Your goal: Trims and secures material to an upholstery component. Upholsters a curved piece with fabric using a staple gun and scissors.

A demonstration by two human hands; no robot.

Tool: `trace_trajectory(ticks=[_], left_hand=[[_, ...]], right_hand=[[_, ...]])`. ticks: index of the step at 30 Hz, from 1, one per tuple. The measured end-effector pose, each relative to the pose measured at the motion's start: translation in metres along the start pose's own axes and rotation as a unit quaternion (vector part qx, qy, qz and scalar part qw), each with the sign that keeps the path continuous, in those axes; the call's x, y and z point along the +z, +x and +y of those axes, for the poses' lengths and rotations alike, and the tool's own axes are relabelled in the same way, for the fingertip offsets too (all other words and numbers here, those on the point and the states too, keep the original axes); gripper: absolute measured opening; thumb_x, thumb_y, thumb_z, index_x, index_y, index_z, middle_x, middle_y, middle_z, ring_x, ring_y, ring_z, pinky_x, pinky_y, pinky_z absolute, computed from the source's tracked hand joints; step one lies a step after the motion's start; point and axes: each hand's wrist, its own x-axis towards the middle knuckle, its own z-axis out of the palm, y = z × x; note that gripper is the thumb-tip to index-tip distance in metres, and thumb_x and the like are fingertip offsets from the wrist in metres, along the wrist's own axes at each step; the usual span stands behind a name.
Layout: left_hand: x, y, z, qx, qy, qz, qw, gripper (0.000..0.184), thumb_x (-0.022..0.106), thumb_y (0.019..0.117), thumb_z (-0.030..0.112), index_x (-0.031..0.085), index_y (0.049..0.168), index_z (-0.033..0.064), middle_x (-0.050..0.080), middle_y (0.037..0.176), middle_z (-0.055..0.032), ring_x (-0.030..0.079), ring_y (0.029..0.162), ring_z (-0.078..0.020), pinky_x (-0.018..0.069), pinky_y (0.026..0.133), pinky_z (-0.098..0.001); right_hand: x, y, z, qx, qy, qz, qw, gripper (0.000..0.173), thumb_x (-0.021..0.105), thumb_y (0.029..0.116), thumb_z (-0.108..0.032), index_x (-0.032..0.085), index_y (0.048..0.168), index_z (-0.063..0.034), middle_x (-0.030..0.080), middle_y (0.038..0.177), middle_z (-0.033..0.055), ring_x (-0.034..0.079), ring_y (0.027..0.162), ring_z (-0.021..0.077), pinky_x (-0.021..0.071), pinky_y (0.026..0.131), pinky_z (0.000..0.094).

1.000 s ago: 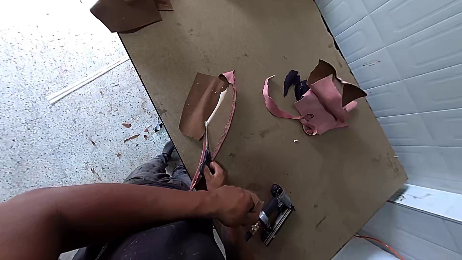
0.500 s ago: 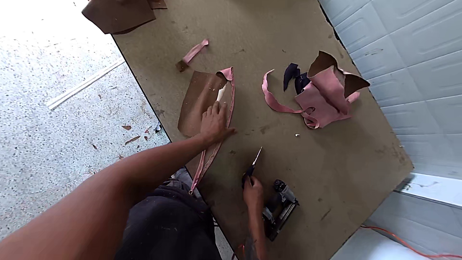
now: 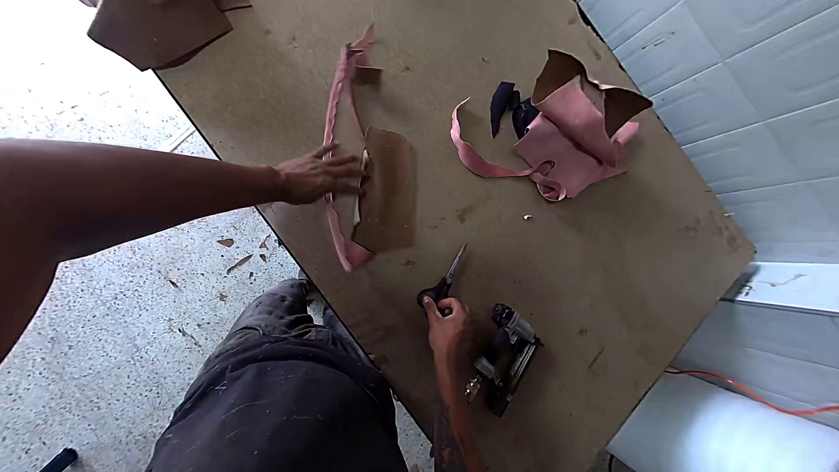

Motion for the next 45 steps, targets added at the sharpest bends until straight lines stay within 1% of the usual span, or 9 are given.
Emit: trace_trajectory(ticks=[2, 4, 7, 9, 11, 17, 24, 32, 45], left_hand=[[-0.006, -0.011, -0.010, -0.146, -0.043, 0.035, 0.988, 0.052, 0.067, 0.0951, 0.017, 0.060, 0.144, 0.0343, 0.034, 0.167, -0.0072, 0.025, 0.156, -0.0327, 0.0189, 0.124, -0.0665], [0.000, -0.016, 0.001, -0.261, -0.127, 0.090, 0.953, 0.046, 0.064, 0.0936, 0.017, 0.065, 0.137, 0.0315, 0.041, 0.162, -0.0079, 0.033, 0.152, -0.0336, 0.0316, 0.119, -0.0639], [0.017, -0.038, 0.038, -0.312, -0.177, 0.111, 0.927, 0.040, 0.061, 0.0952, 0.035, 0.066, 0.135, 0.0321, 0.045, 0.159, -0.0012, 0.029, 0.155, -0.0277, 0.0296, 0.122, -0.0616], [0.030, -0.058, 0.061, -0.289, -0.197, 0.134, 0.927, 0.043, 0.068, 0.0919, 0.046, 0.068, 0.132, 0.0289, 0.042, 0.162, -0.0007, 0.023, 0.157, -0.0266, 0.0204, 0.126, -0.0597], [0.039, -0.082, 0.070, -0.257, -0.224, 0.163, 0.926, 0.040, 0.073, 0.0907, 0.040, 0.071, 0.127, 0.0249, 0.039, 0.164, -0.0034, 0.022, 0.158, -0.0272, 0.0251, 0.127, -0.0561], [0.051, -0.108, 0.053, -0.263, -0.201, 0.186, 0.925, 0.022, 0.070, 0.0946, 0.036, 0.075, 0.114, 0.0260, 0.039, 0.164, -0.0032, 0.029, 0.155, -0.0265, 0.0331, 0.122, -0.0552], [0.058, -0.101, 0.036, -0.249, -0.317, 0.248, 0.881, 0.008, 0.067, 0.0956, 0.015, 0.075, 0.095, 0.0141, 0.051, 0.155, -0.0075, 0.034, 0.153, -0.0269, 0.0380, 0.124, -0.0456], [0.060, -0.114, 0.037, -0.208, -0.467, 0.275, 0.815, 0.015, 0.070, 0.0928, 0.007, 0.079, 0.099, 0.0158, 0.044, 0.161, -0.0089, 0.025, 0.157, -0.0278, 0.0329, 0.128, -0.0462], [0.065, -0.118, 0.034, -0.190, -0.464, 0.272, 0.822, 0.017, 0.064, 0.0928, 0.002, 0.077, 0.098, 0.0107, 0.040, 0.163, -0.0101, 0.021, 0.159, -0.0271, 0.0300, 0.129, -0.0441]], right_hand=[[-0.004, 0.001, 0.000, -0.002, -0.004, -0.009, 1.000, 0.035, 0.085, 0.0799, -0.044, 0.074, 0.090, -0.0116, 0.065, 0.105, 0.0121, 0.064, 0.100, 0.0307, 0.0546, 0.084, 0.0543], [-0.014, 0.000, 0.001, 0.015, 0.006, -0.045, 0.999, 0.031, 0.083, 0.0794, -0.040, 0.074, 0.087, -0.0110, 0.065, 0.109, 0.0113, 0.063, 0.105, 0.0294, 0.0536, 0.089, 0.0543], [-0.023, -0.013, -0.003, 0.067, 0.110, -0.134, 0.983, 0.021, 0.073, 0.0878, -0.031, 0.074, 0.089, -0.0104, 0.073, 0.088, 0.0042, 0.072, 0.080, 0.0195, 0.0627, 0.073, 0.0438], [-0.027, -0.027, -0.006, 0.108, 0.260, -0.242, 0.929, 0.023, 0.059, 0.1003, -0.017, 0.073, 0.108, -0.0007, 0.076, 0.098, 0.0128, 0.075, 0.083, 0.0259, 0.0650, 0.078, 0.0434], [-0.023, -0.044, -0.016, 0.118, 0.329, -0.316, 0.882, 0.030, 0.051, 0.1033, -0.012, 0.070, 0.121, 0.0027, 0.073, 0.115, 0.0171, 0.072, 0.093, 0.0288, 0.0617, 0.084, 0.0438], [0.043, -0.102, -0.111, 0.103, 0.354, -0.388, 0.845, 0.036, 0.079, 0.0906, -0.031, 0.071, 0.099, 0.0031, 0.069, 0.079, 0.0142, 0.067, 0.066, 0.0220, 0.0598, 0.060, 0.0372], [0.087, -0.092, -0.180, 0.123, 0.422, -0.467, 0.767, 0.049, 0.074, 0.0928, -0.042, 0.066, 0.109, 0.0035, 0.066, 0.087, 0.0136, 0.062, 0.066, 0.0186, 0.0569, 0.057, 0.0341], [0.095, -0.063, -0.214, 0.118, 0.447, -0.463, 0.757, 0.044, 0.076, 0.0923, -0.041, 0.065, 0.101, 0.0013, 0.061, 0.082, 0.0097, 0.056, 0.061, 0.0123, 0.0490, 0.052, 0.0259], [0.090, -0.047, -0.216, 0.130, 0.417, -0.479, 0.761, 0.042, 0.078, 0.0904, -0.038, 0.065, 0.093, 0.0016, 0.059, 0.069, 0.0090, 0.053, 0.050, 0.0102, 0.0449, 0.044, 0.0233]])
